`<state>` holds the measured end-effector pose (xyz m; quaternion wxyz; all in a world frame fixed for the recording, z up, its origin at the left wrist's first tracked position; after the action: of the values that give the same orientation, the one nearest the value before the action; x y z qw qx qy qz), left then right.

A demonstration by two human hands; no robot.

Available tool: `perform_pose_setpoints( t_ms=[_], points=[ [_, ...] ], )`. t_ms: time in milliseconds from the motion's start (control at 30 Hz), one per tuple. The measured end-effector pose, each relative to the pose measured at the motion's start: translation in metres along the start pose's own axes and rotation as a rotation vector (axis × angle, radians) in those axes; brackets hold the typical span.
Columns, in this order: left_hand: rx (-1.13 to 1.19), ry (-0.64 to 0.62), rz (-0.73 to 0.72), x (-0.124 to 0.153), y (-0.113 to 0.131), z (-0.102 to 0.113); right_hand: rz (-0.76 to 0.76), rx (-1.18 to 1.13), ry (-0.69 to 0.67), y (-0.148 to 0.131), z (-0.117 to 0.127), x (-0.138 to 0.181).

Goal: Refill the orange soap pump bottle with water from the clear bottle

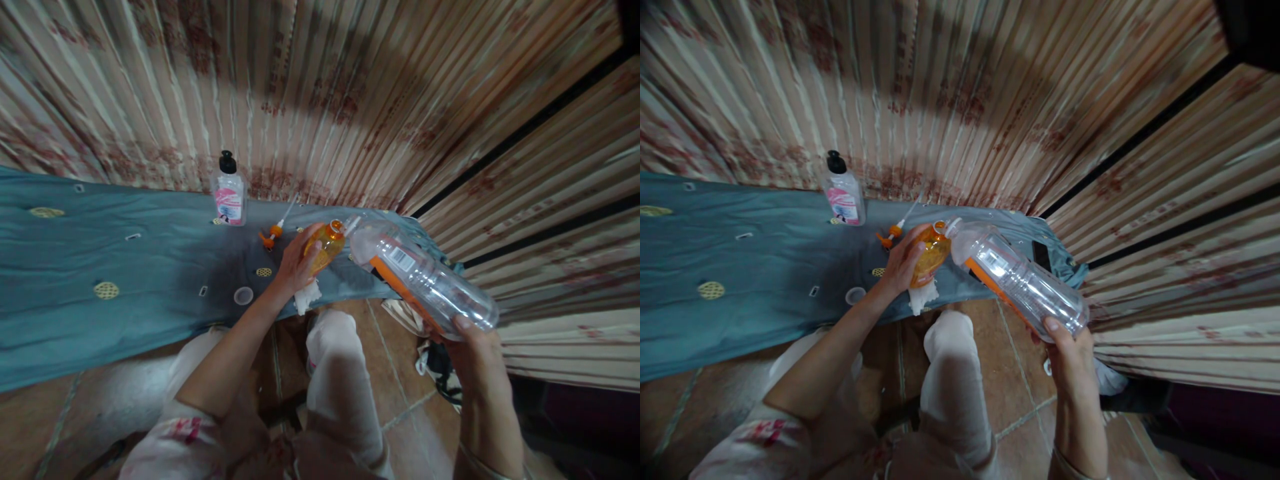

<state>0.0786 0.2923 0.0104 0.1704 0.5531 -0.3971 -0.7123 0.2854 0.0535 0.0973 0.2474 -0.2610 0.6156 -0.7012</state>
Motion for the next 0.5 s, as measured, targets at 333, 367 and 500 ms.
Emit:
perform_pose_setpoints(
  t_ms=[333,367,500],
  points=[
    [-0.007,-0.007,-0.017,-0.0003,-0.0001,0.0009,0.020,0.009,-0.002,-0.0031,-0.0014,0.0009],
    [-0.007,-0.005,-0.018,-0.0004,-0.0003,0.0009,0.017,0.002,0.010,-0.0035,-0.0019,0.0013],
    [-0.009,-0.008,-0.016,-0.0008,-0.0005,0.0003,0.005,-0.015,0.038,-0.0044,-0.0034,0.0024]
  ],
)
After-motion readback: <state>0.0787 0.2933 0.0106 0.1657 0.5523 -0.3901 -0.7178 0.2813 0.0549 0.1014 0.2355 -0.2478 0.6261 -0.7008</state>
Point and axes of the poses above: each hand's wrist, its own x-axis away from the middle knuckle, its own z-axis out of the back of the hand, y = z × x, the point moved 3 cm from there along -x, towards the middle knuckle, and after that the axes turned 11 degrees about -z, right-handed, at the moved point
